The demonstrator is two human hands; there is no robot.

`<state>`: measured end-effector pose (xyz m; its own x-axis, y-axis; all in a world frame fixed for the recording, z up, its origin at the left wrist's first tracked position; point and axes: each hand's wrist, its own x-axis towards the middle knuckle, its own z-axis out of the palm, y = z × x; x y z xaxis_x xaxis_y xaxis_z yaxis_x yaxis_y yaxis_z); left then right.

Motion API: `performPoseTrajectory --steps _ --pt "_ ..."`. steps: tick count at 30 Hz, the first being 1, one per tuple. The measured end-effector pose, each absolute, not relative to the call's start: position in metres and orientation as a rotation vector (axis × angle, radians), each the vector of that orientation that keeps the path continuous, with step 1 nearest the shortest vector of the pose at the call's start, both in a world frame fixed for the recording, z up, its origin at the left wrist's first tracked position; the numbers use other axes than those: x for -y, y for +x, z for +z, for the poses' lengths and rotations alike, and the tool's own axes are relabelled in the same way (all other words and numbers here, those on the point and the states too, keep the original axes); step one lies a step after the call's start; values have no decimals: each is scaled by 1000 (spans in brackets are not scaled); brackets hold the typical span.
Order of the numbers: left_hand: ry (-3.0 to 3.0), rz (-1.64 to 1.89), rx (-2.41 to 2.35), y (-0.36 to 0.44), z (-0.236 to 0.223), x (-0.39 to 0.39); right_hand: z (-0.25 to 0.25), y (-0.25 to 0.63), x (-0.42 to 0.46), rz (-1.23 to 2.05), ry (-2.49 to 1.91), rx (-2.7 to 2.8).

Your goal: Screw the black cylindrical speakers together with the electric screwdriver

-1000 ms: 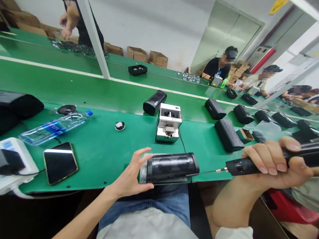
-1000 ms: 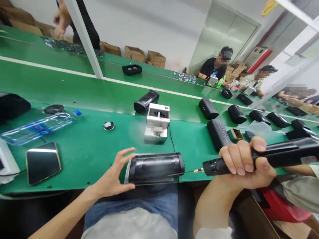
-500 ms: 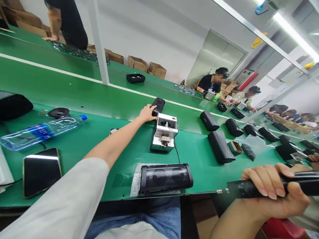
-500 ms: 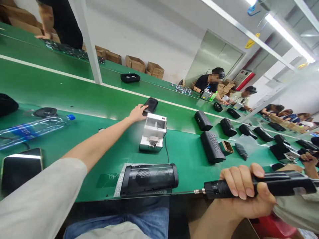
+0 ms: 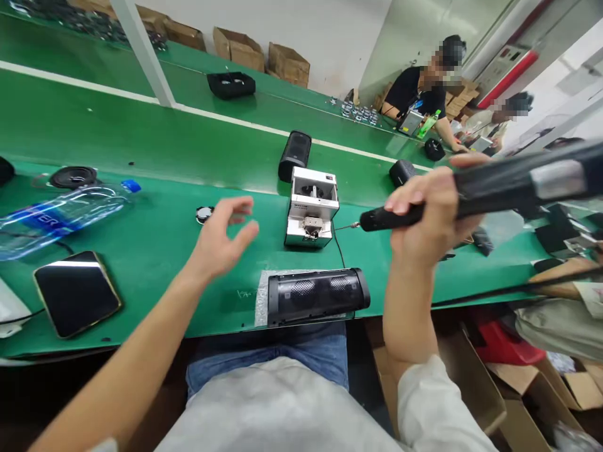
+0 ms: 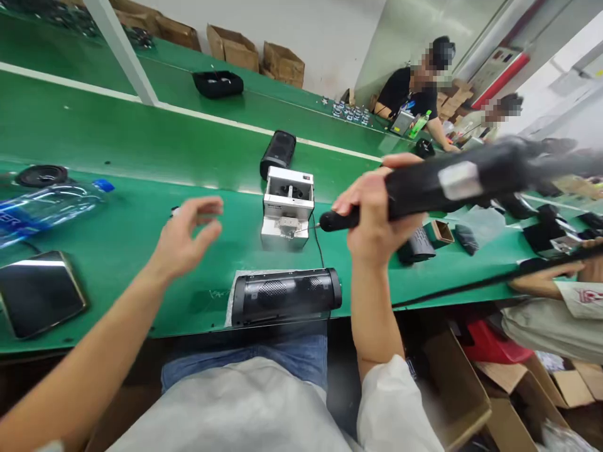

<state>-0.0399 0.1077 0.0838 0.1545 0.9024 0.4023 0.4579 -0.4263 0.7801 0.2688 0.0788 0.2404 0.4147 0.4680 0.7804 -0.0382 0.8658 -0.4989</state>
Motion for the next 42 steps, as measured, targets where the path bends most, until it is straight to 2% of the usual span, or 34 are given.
performPoseTrajectory --steps 3,6,18,22,33,42 --pt "2045 928 -1013 -35 51 -18 230 242 -103 376 -497 1229" --pt "2072 810 -990 -17 25 16 222 227 -121 382 -504 1305" --pt "1993 826 -961 -8 9 6 204 224 -167 383 -532 1277" --pt "2000 846 -961 -6 7 6 207 219 -149 352 -623 1276" --pt "1997 888 -945 -7 7 4 248 183 -61 539 -657 1379" --pt "1999 894 -951 -5 5 5 243 154 -57 603 -553 1375"
